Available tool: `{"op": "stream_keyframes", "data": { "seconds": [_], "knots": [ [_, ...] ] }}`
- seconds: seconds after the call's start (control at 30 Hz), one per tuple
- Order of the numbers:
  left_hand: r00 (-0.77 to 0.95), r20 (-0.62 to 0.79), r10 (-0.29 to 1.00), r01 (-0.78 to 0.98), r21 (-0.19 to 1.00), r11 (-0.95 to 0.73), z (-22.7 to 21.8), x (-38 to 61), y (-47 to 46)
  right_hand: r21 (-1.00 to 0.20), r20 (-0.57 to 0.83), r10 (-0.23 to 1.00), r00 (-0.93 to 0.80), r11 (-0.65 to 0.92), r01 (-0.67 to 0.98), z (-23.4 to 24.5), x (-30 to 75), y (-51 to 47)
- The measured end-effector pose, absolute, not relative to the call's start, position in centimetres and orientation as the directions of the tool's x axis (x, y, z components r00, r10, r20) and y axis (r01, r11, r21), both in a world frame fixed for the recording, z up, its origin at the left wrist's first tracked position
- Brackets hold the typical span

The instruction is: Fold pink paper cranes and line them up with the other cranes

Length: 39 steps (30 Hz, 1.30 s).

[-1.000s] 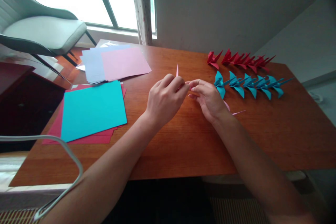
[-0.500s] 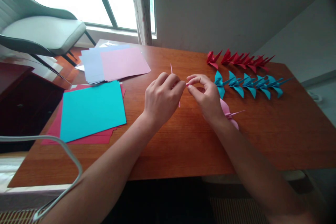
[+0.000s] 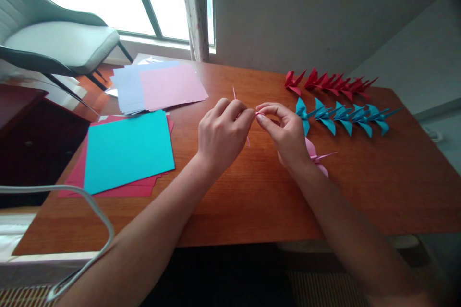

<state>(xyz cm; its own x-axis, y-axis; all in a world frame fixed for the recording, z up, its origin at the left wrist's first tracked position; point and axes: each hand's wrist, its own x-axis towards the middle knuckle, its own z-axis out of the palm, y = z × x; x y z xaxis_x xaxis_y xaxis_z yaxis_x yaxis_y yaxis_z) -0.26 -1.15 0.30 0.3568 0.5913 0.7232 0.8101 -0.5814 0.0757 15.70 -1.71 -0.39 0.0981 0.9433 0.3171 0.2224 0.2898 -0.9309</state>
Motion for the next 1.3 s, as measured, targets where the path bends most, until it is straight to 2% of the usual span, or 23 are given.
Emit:
{"op": "stream_keyframes", "data": {
  "seconds": [0.2,0.37,0.63,0.7,0.93,1.1,1.3],
  "knots": [
    [0.354,0.721,0.596,0.81,0.083,-0.58,0.3,-0.3,-1.2,-0.955,0.268,0.956,0.124,0.246,0.163,-0.5,15.5,-1.7],
    [0.349,0.712,0.609,0.802,0.108,-0.587,0.4,-0.3,-1.2,-0.925,0.332,0.937,0.111,0.301,0.234,-0.5,15.7,-1.7],
    [0.335,0.735,0.59,0.799,0.11,-0.591,0.3,-0.3,-1.0,-0.812,0.481,0.876,0.037,0.429,0.396,0.0,16.0,-1.6],
    [0.317,0.741,0.592,0.789,0.14,-0.598,0.3,-0.3,-0.9,-0.797,0.502,0.864,0.018,0.455,0.396,0.1,16.2,-1.5],
    [0.224,0.694,0.685,0.716,0.359,-0.598,0.4,-0.2,-0.8,-0.811,0.5,0.865,0.029,0.456,0.367,0.0,16.4,-1.1],
    [0.214,0.684,0.697,0.699,0.391,-0.598,0.5,-0.2,-0.7,-0.79,0.534,0.845,0.018,0.492,0.367,0.1,16.4,-1.1],
    [0.19,0.692,0.696,0.685,0.415,-0.599,0.4,-0.2,-0.5,-0.723,0.564,0.826,-0.014,0.501,0.475,0.5,16.6,-1.4]
  ]
}}
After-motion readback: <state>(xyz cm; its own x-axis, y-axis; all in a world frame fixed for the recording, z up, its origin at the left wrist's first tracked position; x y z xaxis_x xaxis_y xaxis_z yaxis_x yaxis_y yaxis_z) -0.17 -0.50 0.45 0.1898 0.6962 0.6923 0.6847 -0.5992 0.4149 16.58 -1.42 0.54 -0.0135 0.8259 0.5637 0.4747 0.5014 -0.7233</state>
